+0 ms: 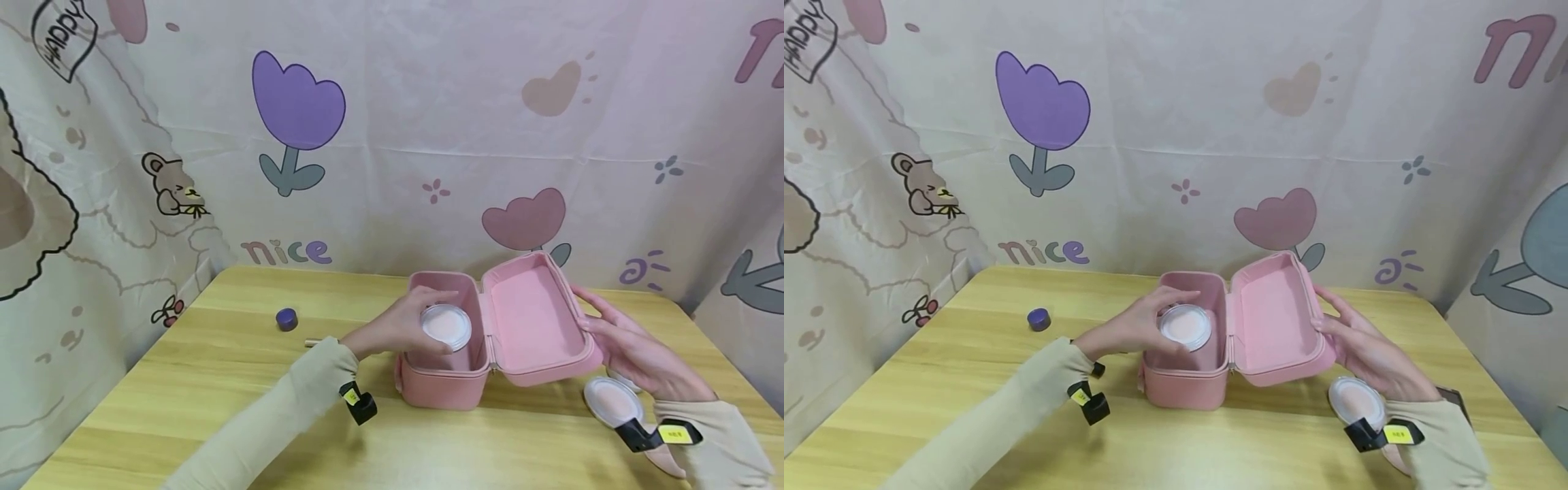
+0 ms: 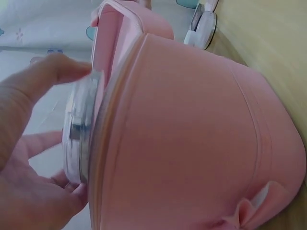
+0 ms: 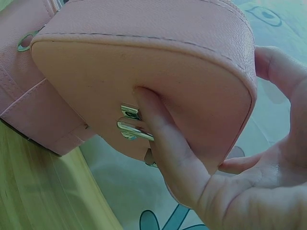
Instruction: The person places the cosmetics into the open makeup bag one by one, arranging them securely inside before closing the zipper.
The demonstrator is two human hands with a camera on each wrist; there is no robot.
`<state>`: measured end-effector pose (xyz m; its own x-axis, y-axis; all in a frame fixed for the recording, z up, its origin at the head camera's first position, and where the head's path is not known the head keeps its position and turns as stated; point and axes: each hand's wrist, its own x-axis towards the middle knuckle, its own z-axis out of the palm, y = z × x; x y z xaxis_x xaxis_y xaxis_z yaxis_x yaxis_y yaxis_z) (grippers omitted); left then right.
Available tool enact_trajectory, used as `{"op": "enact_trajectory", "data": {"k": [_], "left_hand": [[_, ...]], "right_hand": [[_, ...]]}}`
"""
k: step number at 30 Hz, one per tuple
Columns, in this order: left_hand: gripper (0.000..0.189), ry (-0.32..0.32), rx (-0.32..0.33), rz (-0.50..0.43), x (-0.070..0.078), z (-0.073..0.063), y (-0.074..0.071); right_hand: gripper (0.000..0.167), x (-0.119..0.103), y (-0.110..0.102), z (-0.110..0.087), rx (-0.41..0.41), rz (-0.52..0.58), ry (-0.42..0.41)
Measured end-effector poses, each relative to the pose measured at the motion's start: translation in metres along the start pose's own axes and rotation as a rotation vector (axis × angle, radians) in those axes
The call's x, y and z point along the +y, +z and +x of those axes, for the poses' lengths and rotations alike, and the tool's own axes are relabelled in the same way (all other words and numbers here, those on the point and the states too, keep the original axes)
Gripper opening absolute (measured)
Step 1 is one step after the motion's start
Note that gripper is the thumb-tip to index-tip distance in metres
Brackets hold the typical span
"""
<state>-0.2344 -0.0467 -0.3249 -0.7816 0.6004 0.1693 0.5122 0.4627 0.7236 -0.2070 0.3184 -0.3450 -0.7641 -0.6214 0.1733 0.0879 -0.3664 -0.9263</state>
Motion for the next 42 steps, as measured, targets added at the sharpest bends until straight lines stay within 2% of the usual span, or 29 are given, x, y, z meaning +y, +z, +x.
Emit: {"op": "enact_trajectory", "data": {"k": [3,7,14,23,27,31,36,42], "left_hand": [[0.086,-0.001,-0.018,0.068,0.003,0.003,0.004],[0.08,0.036,-0.053,0.128,0.005,0.006,0.011],[0.07,0.058,-0.072,0.172,0.007,0.009,0.015],[0.064,0.078,-0.12,0.214,0.009,0.008,0.017],[0.073,0.018,-0.159,0.183,0.01,0.008,0.016],[0.072,-0.05,-0.151,0.07,0.011,0.008,0.01],[0.057,-0.02,-0.138,-0.016,0.01,0.009,0.004],[0.056,0.031,-0.127,0.023,0.007,0.007,0.006]], "right_hand": [[0.052,-0.001,0.0,0.0,0.025,-0.023,0.011],[0.051,-0.001,0.001,0.0,0.054,-0.055,0.022],[0.049,0.0,0.002,0.0,0.075,-0.081,0.03],[0.055,-0.001,0.003,0.001,0.152,-0.166,0.059],[0.056,-0.001,0.003,0.0,0.157,-0.171,0.063],[0.056,-0.002,0.003,0.0,0.151,-0.169,0.063],[0.054,-0.001,0.003,0.001,0.133,-0.156,0.053],[0.052,0.0,0.002,-0.001,0.083,-0.106,0.032]]}}
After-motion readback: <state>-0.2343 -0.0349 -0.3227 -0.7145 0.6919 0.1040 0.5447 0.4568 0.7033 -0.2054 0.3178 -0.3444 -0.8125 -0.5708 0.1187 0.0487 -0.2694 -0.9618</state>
